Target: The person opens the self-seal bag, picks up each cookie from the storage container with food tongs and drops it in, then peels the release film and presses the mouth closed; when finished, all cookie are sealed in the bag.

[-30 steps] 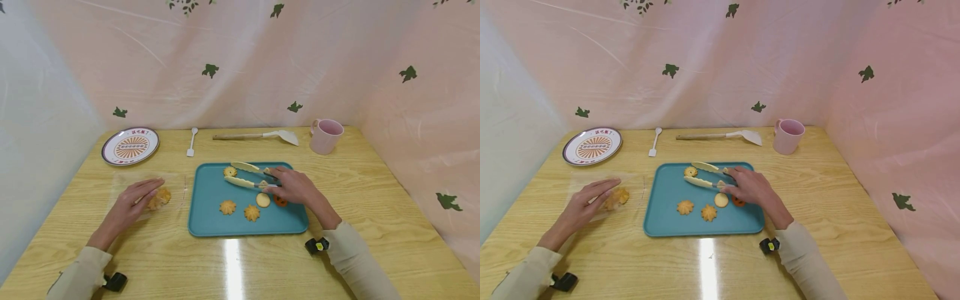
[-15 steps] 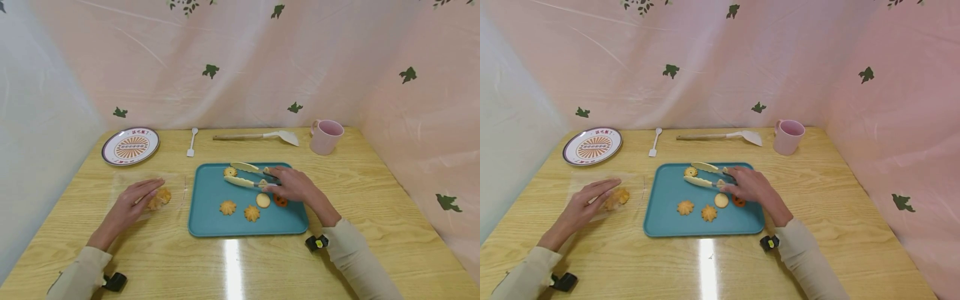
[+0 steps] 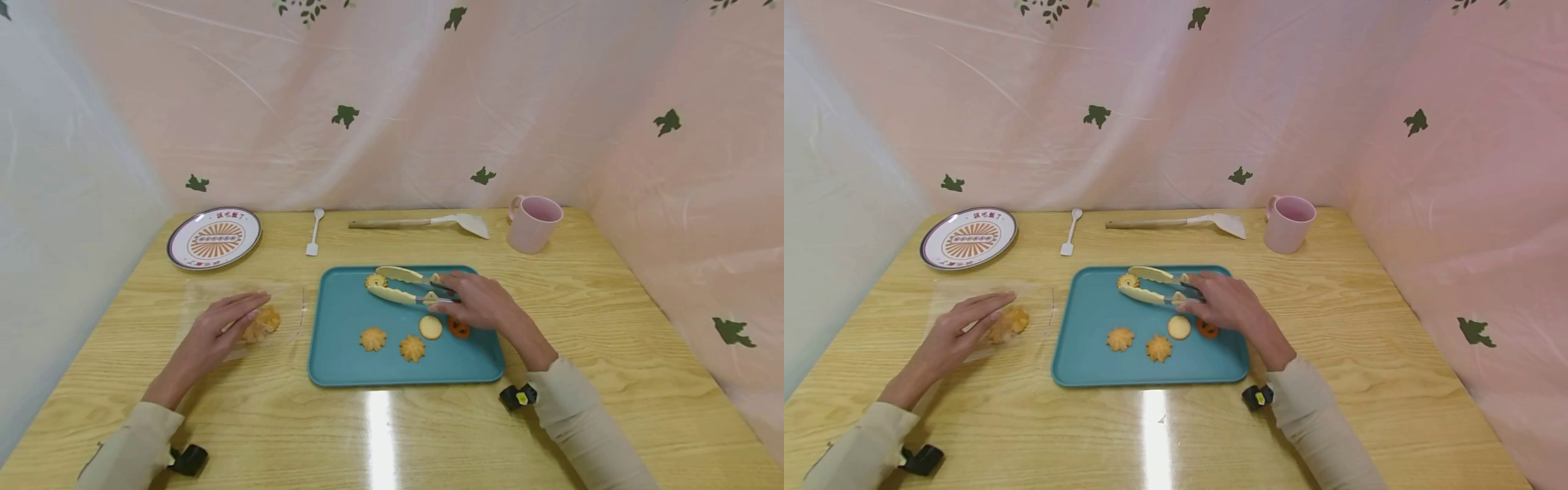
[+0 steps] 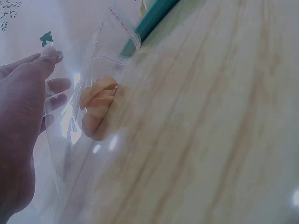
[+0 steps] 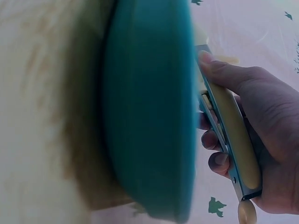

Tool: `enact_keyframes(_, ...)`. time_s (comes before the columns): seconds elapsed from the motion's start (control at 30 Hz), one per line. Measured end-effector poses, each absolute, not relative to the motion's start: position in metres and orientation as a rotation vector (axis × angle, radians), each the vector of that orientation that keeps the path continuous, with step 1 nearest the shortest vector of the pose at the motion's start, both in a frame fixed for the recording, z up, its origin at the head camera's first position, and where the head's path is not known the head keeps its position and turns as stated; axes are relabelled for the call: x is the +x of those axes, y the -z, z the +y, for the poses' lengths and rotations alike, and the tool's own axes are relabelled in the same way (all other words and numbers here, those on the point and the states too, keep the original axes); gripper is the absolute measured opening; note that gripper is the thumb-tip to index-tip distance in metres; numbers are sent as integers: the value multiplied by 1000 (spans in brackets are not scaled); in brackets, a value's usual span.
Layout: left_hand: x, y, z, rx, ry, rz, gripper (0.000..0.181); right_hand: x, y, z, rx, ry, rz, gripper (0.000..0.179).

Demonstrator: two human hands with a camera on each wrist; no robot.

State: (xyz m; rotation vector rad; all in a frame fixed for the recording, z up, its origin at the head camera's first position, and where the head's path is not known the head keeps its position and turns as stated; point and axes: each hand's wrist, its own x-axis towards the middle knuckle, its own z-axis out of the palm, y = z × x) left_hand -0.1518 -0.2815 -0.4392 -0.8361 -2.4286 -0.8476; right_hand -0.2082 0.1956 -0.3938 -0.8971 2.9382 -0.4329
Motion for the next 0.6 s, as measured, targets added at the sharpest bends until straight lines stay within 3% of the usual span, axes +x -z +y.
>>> enact_keyframes(0.6, -152, 439, -282, -847, 856, -2430, 42, -210, 393, 193, -941, 406, 2956, 59)
